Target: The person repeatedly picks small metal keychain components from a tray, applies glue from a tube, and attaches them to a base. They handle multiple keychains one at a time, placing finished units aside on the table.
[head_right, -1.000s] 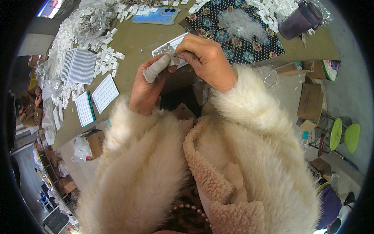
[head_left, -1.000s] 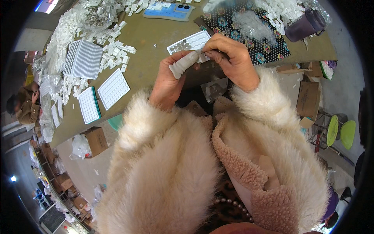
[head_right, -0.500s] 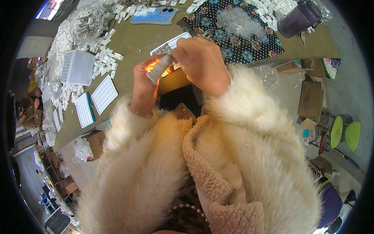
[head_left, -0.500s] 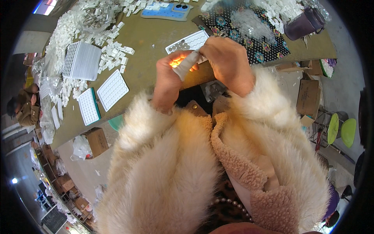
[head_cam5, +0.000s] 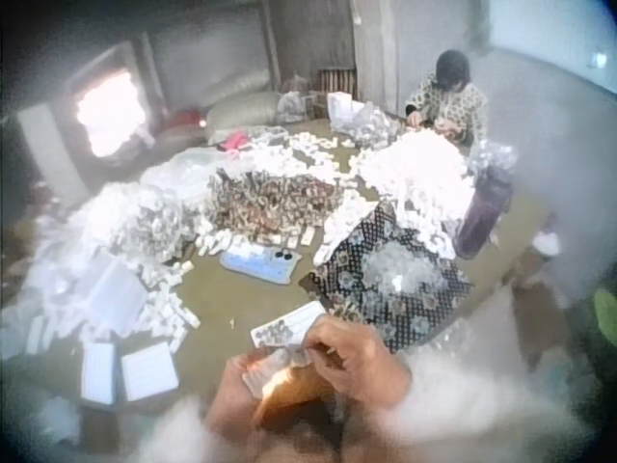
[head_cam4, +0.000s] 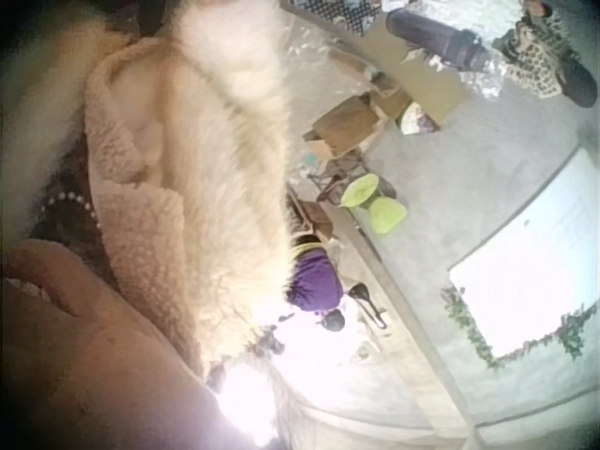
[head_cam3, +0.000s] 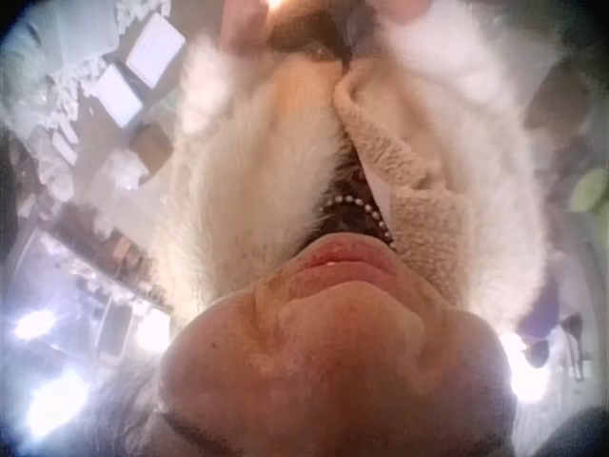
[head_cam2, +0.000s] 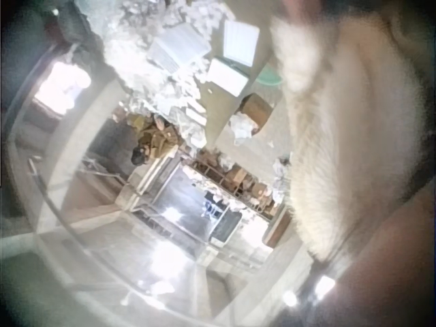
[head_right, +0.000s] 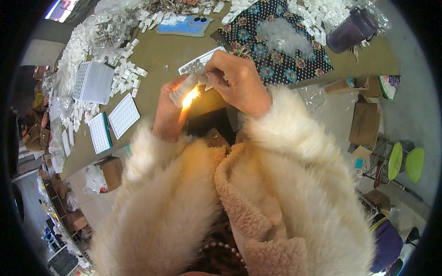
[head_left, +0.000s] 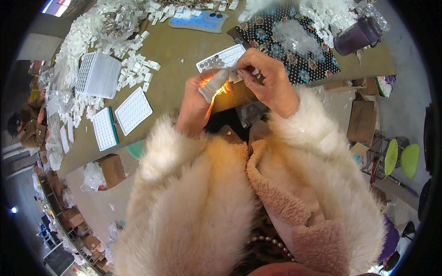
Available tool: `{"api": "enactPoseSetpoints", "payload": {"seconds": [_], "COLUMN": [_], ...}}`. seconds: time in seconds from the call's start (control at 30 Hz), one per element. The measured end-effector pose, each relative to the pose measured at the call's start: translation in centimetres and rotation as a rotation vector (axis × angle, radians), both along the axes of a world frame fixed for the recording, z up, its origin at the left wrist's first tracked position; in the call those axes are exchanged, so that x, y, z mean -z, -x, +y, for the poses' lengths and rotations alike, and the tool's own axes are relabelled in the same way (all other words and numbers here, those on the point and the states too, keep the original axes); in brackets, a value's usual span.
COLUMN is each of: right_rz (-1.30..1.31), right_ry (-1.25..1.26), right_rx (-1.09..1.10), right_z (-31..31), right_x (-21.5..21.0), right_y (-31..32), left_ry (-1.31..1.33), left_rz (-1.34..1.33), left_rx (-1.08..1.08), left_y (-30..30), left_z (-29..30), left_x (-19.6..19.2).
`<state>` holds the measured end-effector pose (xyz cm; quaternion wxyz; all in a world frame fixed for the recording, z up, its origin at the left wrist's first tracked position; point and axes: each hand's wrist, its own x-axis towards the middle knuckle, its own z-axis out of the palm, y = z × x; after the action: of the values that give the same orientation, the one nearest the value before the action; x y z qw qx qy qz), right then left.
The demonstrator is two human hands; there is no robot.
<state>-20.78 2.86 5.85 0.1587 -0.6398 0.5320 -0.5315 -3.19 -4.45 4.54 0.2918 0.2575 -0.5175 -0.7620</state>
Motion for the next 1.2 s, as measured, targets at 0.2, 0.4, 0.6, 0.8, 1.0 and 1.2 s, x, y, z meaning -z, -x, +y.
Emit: {"api": "enactPoseSetpoints", "payload": {"seconds": [0.2,0.4,0.6,0.8,1.0,1.2], "right_rz": [-0.024,0.288,0.358,0.824,1.174,1.206], "right_ry": [-0.01,0.092,0.125,0.046,-0.163,-0.128], "right_rx": [0.012,0.135,0.062,0.122,0.168,0.172], "right_z": [-0.1,-0.4,-1.1,-7.5,-14.3,-16.0], "right_x": [0.1,0.5,0.6,0.3,3.4,4.7], "right_y": [-0.4,-1.4,-1.4,5.3,9.7,10.9], "left_ry": [-0.055,0.14,0.308,-0.252,-0.385,-0.452], "left_rz": [0.028,-0.121,-0.25,0.35,0.371,0.314], "left_rx": [-0.011,-0.115,-0.177,0.084,0.097,0.017], "left_y": [-0.1,0.1,-0.4,-1.3,-1.8,-3.0], "left_z": [0.0,0.5,0.2,-1.9,-1.9,-2.8], "left_x": [0.7,0.6,0.9,1.2,-0.1,0.7]}}
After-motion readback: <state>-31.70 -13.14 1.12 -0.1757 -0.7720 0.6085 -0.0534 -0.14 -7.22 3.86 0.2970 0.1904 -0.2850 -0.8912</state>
